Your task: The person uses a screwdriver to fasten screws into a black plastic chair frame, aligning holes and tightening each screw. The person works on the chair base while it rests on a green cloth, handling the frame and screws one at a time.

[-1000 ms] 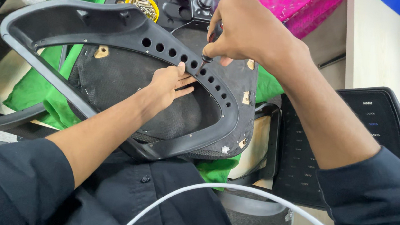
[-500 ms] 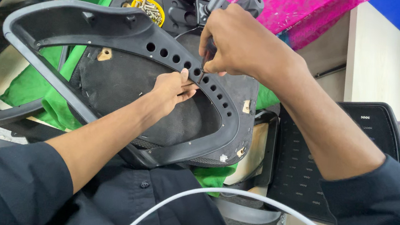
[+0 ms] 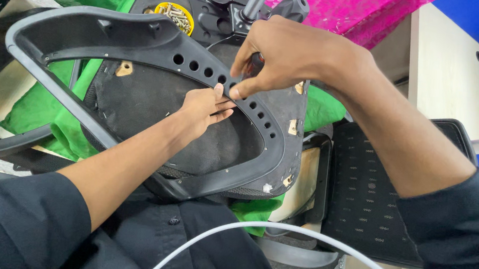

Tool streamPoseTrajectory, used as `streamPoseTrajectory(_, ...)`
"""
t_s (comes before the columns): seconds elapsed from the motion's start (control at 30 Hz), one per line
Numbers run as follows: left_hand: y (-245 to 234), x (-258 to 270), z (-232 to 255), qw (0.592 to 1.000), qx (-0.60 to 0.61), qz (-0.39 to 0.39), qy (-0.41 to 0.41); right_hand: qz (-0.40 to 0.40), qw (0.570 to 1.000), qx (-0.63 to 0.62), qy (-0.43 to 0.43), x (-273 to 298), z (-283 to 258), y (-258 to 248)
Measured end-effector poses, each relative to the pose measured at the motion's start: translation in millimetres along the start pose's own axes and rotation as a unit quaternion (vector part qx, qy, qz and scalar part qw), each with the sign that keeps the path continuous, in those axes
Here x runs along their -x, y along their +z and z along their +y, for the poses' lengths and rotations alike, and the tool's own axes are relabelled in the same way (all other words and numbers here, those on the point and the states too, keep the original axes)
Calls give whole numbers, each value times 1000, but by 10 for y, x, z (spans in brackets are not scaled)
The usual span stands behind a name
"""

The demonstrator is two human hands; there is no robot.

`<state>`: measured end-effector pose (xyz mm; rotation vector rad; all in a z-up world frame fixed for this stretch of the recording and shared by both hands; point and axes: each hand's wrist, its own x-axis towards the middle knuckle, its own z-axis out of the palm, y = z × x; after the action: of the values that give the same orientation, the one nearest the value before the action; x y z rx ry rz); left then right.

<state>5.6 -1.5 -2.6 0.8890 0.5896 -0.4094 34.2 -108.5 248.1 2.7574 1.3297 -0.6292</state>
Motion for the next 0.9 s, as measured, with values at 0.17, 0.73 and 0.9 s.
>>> streamPoseTrajectory(0.17,7,52,0,1000,-8,-5,5,-32,985,-84,144,-19,55,-56)
streamPoseTrajectory(0.73,-10,-99,-76,999,14,-2,33,-66,992,6,109,-156,-76,-100)
streamPoseTrajectory(0.9,-7,-106,-82,999,14,20,32,-64,995,14,81,-192,-54,-63)
